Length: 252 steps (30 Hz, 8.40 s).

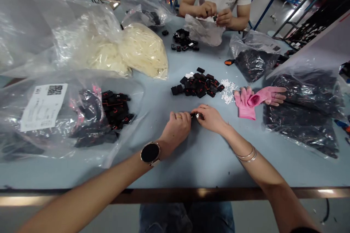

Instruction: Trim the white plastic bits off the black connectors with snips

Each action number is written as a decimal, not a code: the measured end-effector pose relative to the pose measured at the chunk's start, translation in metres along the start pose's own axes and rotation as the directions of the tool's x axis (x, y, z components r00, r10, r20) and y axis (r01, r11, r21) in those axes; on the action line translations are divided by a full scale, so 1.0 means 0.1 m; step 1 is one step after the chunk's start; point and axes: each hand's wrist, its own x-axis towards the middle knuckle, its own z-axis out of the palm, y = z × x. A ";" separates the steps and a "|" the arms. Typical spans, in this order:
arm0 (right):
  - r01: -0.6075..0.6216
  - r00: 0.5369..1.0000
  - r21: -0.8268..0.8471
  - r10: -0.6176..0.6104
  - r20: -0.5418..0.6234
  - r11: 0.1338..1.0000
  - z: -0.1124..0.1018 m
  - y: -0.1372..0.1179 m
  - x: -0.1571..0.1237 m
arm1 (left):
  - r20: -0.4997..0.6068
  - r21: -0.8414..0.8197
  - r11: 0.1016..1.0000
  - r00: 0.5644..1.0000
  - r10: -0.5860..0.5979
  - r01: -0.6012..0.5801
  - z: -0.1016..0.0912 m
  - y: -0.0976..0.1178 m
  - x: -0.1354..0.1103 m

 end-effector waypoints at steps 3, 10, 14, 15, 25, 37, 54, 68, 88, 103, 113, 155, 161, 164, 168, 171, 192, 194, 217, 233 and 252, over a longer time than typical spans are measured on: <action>0.036 0.999 0.056 -0.037 0.010 0.998 -0.07 0.02 0.00 | -0.002 -0.007 1.000 1.000 0.003 -0.003 0.01 0.01 0.00; 0.043 0.961 0.565 0.121 -0.250 0.824 -0.13 -0.01 0.00 | -0.034 -0.036 0.999 0.999 -0.022 0.021 0.04 0.04 0.00; 0.086 0.914 0.784 0.264 -0.308 0.615 -0.03 -0.10 0.00 | -0.046 -0.115 0.991 0.996 -0.073 0.068 0.05 0.07 -0.01; 0.078 0.902 0.799 0.299 -0.311 0.596 0.00 -0.11 0.00 | -0.044 -0.114 0.991 0.996 -0.076 0.071 0.05 0.07 -0.02; 0.053 0.760 0.896 0.564 -0.323 0.441 0.27 -0.15 -0.02 | -0.124 -0.327 0.945 0.990 -0.061 0.018 0.19 -0.27 -0.04; 0.008 0.852 0.681 0.352 -0.388 0.732 0.32 -0.28 -0.16 | -0.195 -0.443 0.896 0.979 -0.068 -0.026 0.25 -0.29 -0.04; -0.017 0.873 0.578 0.294 -0.389 0.816 0.32 -0.28 -0.13 | -0.224 -0.421 0.906 0.973 -0.058 -0.043 0.25 -0.29 -0.03; -0.012 0.869 0.402 0.208 -0.448 0.916 0.32 -0.31 -0.07 | -0.256 -0.391 0.918 0.966 -0.039 -0.066 0.28 -0.28 -0.03; 0.033 0.842 0.463 0.225 -0.490 0.886 0.35 -0.29 -0.11 | -0.242 -0.384 0.923 0.968 -0.064 -0.035 0.26 -0.28 -0.02; -0.037 0.854 0.380 0.227 -0.469 0.924 0.34 -0.28 -0.06 | -0.222 -0.408 0.912 0.973 -0.063 -0.034 0.26 -0.28 -0.02; 0.006 0.865 0.482 0.237 -0.442 0.876 0.34 -0.27 -0.10 | -0.241 -0.432 0.901 0.967 -0.077 -0.036 0.24 -0.28 -0.02; 0.011 0.770 0.725 0.457 -0.446 0.689 0.34 -0.20 -0.03 | -0.217 -0.687 0.725 0.941 -0.261 0.042 0.27 -0.25 0.00; 0.056 0.752 0.821 0.517 -0.409 0.569 0.35 -0.16 0.03 | 0.181 -0.915 -0.347 0.557 -0.810 -0.207 0.30 -0.49 0.07; 0.045 0.760 0.834 0.523 -0.386 0.549 0.33 -0.19 0.04 | 0.266 -0.805 -0.413 0.364 -0.893 -0.426 0.22 -0.64 0.06; 0.030 0.771 0.834 0.518 -0.371 0.552 0.33 -0.18 0.04 | 0.137 -0.862 -0.327 0.443 -0.886 -0.388 0.22 -0.65 0.02; 0.046 0.780 0.806 0.482 -0.398 0.591 0.34 -0.17 0.02 | -0.069 -0.990 -0.021 0.621 -0.781 -0.137 0.33 -0.56 0.01; -0.122 0.983 -0.294 0.075 -0.167 0.948 0.10 0.01 0.08 | -0.041 -0.399 0.914 0.994 -0.102 0.077 0.33 -0.34 -0.05; -0.052 0.993 -0.284 0.020 -0.114 0.958 0.13 -0.06 0.05 | -0.051 -0.405 0.911 0.993 -0.107 0.077 0.34 -0.35 -0.05; -0.354 0.871 0.192 0.397 -0.288 0.915 -0.17 -0.03 0.03 | -0.300 -0.491 0.854 0.954 0.017 -0.169 0.30 -0.33 -0.09; -0.638 0.770 -0.390 0.571 -0.285 0.665 -0.87 0.78 -0.21 | -0.271 -0.539 0.831 0.963 -0.016 -0.137 0.32 -0.33 -0.07; -0.516 0.857 -0.357 0.464 -0.226 0.779 -0.97 0.73 -0.23 | -0.269 -0.531 0.834 0.963 -0.001 -0.147 0.31 -0.34 -0.07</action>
